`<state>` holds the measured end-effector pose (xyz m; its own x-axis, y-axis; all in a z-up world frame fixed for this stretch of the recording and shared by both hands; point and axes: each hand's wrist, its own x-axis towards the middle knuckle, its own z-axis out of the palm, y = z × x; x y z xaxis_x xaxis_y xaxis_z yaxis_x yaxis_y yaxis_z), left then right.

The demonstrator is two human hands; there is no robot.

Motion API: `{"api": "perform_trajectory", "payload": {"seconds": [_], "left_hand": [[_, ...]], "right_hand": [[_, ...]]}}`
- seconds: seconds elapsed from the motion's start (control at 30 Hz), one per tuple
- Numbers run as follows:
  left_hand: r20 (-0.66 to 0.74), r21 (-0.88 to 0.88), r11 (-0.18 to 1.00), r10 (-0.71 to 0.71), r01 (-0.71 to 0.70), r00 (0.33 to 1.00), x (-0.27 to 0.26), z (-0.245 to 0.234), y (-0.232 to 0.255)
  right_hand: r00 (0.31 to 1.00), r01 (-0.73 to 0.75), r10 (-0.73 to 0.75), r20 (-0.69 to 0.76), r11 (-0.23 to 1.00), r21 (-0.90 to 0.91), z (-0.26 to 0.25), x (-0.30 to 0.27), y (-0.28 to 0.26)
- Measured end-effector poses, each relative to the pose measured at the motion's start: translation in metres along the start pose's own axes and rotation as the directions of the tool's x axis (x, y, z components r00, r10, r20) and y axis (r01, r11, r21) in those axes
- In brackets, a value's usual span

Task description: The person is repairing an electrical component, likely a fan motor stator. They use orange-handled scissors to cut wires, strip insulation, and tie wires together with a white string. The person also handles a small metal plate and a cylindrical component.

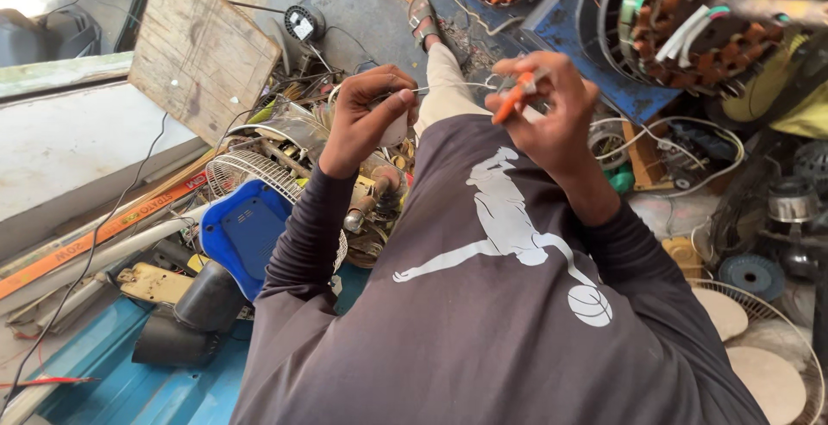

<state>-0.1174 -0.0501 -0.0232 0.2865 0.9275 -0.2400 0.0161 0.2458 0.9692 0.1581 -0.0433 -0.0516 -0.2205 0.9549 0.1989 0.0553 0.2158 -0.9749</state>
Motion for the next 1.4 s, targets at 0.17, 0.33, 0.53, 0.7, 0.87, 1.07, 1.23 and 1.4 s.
{"api": "perform_trajectory", "payload": {"seconds": [0.17,0.33,0.53,0.7,0.87,1.07,1.23,1.4], "left_hand": [[-0.083,0.254,0.956,0.172,-0.146,0.982,0.000,-0.005,0.007],[-0.116,0.194,0.975,0.132,-0.108,0.984,-0.001,-0.002,0.012],[-0.110,0.096,0.989,0.126,-0.116,0.986,-0.010,-0.006,0.016],[-0.091,0.050,0.985,0.170,-0.166,0.981,-0.009,-0.003,0.012],[-0.003,0.361,0.903,0.253,-0.235,0.968,-0.011,-0.003,0.021],[0.035,0.540,0.813,0.239,-0.219,0.970,-0.007,0.006,0.036],[0.009,0.563,0.791,0.282,-0.238,0.959,-0.004,0.023,0.035],[0.121,0.499,0.811,0.285,-0.306,0.951,-0.006,0.013,0.035]], "right_hand": [[0.881,-0.366,0.233,0.412,0.888,0.279,-0.008,-0.017,-0.003],[0.560,-0.823,0.190,0.806,0.236,0.517,0.032,-0.020,0.030],[0.584,-0.801,0.158,0.796,0.268,0.535,0.058,-0.013,0.039],[0.610,-0.779,0.181,0.772,0.319,0.540,0.055,-0.005,0.021],[0.599,-0.790,0.161,0.784,0.278,0.546,0.050,-0.009,0.015],[0.606,-0.795,0.232,0.761,0.136,0.591,0.044,-0.016,0.013],[0.620,-0.781,0.337,0.709,0.175,0.600,0.038,-0.020,0.014],[0.586,-0.807,0.335,0.738,0.162,0.568,0.026,-0.022,0.022]]}}
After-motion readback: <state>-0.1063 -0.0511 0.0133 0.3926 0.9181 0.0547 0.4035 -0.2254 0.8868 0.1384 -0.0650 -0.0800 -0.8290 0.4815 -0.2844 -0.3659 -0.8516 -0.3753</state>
